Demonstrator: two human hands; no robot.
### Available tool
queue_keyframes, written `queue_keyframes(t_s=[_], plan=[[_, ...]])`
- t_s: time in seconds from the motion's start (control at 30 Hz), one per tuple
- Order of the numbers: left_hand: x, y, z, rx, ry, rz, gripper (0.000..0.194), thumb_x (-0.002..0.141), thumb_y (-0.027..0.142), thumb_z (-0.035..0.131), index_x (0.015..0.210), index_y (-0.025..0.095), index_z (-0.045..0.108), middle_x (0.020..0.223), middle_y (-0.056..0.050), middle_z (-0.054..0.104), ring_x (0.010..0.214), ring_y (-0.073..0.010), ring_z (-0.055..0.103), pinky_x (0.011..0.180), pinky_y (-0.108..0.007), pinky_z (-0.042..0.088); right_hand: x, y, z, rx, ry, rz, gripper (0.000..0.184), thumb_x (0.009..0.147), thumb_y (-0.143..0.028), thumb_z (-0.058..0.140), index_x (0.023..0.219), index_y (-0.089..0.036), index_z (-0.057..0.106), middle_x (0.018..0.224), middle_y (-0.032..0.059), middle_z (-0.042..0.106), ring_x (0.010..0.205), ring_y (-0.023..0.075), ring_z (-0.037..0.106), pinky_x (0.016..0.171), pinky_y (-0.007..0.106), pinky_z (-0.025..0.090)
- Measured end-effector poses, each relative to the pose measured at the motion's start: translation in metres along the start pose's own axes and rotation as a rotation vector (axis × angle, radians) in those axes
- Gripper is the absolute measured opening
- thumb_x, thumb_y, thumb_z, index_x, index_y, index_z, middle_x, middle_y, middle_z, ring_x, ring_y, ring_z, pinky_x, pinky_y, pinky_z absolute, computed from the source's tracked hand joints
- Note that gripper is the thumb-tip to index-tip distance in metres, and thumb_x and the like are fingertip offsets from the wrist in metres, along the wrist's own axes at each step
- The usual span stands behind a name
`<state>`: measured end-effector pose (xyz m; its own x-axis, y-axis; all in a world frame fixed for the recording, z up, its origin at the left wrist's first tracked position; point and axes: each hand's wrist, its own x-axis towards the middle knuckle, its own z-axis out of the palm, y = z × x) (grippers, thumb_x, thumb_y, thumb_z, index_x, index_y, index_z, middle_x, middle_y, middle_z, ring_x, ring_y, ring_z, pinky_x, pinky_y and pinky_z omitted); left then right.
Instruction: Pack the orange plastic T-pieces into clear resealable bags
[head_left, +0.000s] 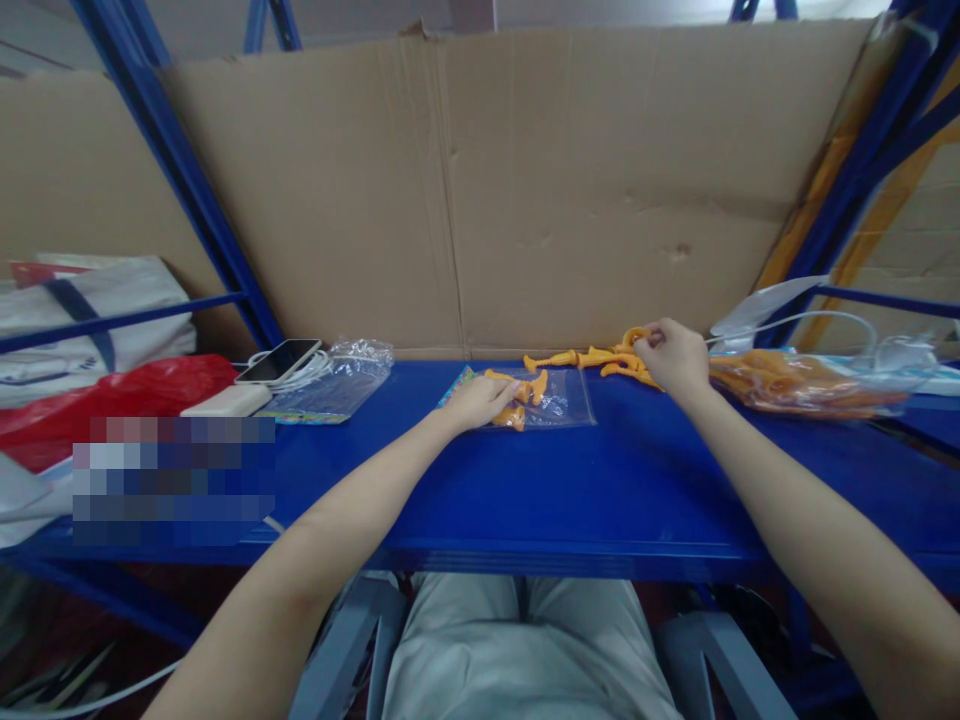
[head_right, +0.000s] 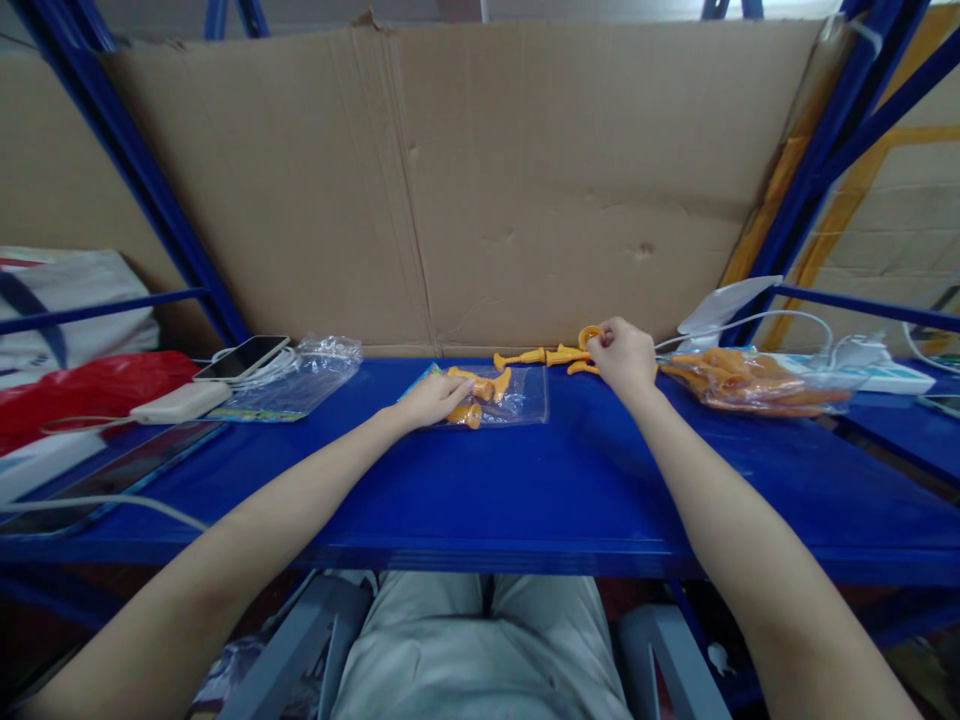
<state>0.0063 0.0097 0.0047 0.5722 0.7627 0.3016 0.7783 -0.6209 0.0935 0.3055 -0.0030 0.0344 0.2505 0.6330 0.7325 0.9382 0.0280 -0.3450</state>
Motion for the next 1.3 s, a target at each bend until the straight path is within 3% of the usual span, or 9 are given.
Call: queue_keyframes(t_s=[0.23,0.47,0.73,0.87,1.0,1.07,1.17,1.3], plan=[[-0.003,0.009,-0.004,0.007,0.02,0.08,0.046,0.097,0.036,0.025,0.091,0.018,0.067,0.081,-0.006,0.07,0.078,-0.0191,0.065,0.069,-0.026,0.043,-0.03,-0.051,-0.006,-0.226,-0.283,-0.219,0.021,0.079,-0.024,0.045,0.082,-0.017,0.065,0.077,0.0099,0.07,0.074,0.0232,0.064,0.064,0.029,0.039],[-0.003,0.011,-0.004,-0.007,0.043,0.093,0.044,0.097,0.035,0.028,0.09,0.018,0.067,0.08,-0.005,0.07,0.076,-0.0178,0.065,0.067,-0.024,0.043,-0.045,-0.066,-0.005,-0.405,-0.453,-0.371,0.031,0.081,-0.017,0.04,0.098,-0.012,0.066,0.094,0.0167,0.071,0.086,0.0286,0.066,0.07,0.032,0.042],[-0.003,0.01,-0.005,-0.046,0.053,0.083,0.042,0.097,0.035,0.029,0.097,0.02,0.068,0.084,-0.004,0.071,0.081,-0.0186,0.066,0.075,-0.026,0.046,-0.047,-0.061,0.003,-0.194,-0.625,-0.359,0.024,0.078,-0.02,0.051,0.089,-0.017,0.071,0.084,0.0096,0.072,0.084,0.0234,0.066,0.067,0.028,0.046],[-0.004,0.012,-0.005,-0.054,0.05,0.065,0.043,0.097,0.034,0.028,0.099,0.019,0.068,0.094,-0.005,0.072,0.088,-0.0182,0.066,0.079,-0.026,0.046,-0.05,-0.059,0.017,0.112,-0.663,-0.28,0.023,0.076,-0.016,0.054,0.09,-0.014,0.072,0.077,0.0067,0.072,0.07,0.0179,0.066,0.063,0.026,0.047],[-0.005,0.012,-0.01,0.007,0.036,0.016,0.044,0.097,0.037,0.026,0.104,0.02,0.066,0.098,-0.005,0.072,0.09,-0.0192,0.066,0.08,-0.027,0.046,-0.043,-0.05,0.026,0.438,-0.725,-0.329,0.023,0.077,-0.02,0.056,0.093,-0.016,0.073,0.084,0.0056,0.073,0.068,0.0158,0.065,0.064,0.026,0.051],[-0.005,0.011,-0.015,0.061,0.045,-0.071,0.045,0.097,0.04,0.025,0.106,0.02,0.064,0.095,-0.007,0.072,0.09,-0.0209,0.066,0.077,-0.028,0.046,-0.035,-0.039,0.027,0.406,-0.652,-0.355,0.023,0.077,-0.017,0.053,0.089,-0.018,0.073,0.086,0.0053,0.073,0.073,0.0167,0.066,0.069,0.029,0.052],[-0.005,0.005,-0.025,0.116,0.072,-0.241,0.046,0.096,0.042,0.024,0.108,0.02,0.063,0.094,-0.009,0.072,0.092,-0.0226,0.066,0.075,-0.028,0.046,-0.022,-0.017,0.025,0.189,-0.537,-0.413,0.024,0.075,-0.014,0.053,0.085,-0.019,0.074,0.088,0.0054,0.073,0.083,0.0198,0.066,0.077,0.034,0.051],[-0.004,-0.008,-0.033,0.162,0.023,-0.432,0.042,0.093,0.042,0.031,0.115,0.02,0.059,0.109,-0.011,0.069,0.102,-0.0248,0.064,0.079,-0.03,0.047,-0.016,0.005,0.029,-0.007,-0.588,-0.562,0.025,0.076,-0.02,0.057,0.094,-0.02,0.073,0.101,0.008,0.071,0.097,0.023,0.063,0.089,0.039,0.046]])
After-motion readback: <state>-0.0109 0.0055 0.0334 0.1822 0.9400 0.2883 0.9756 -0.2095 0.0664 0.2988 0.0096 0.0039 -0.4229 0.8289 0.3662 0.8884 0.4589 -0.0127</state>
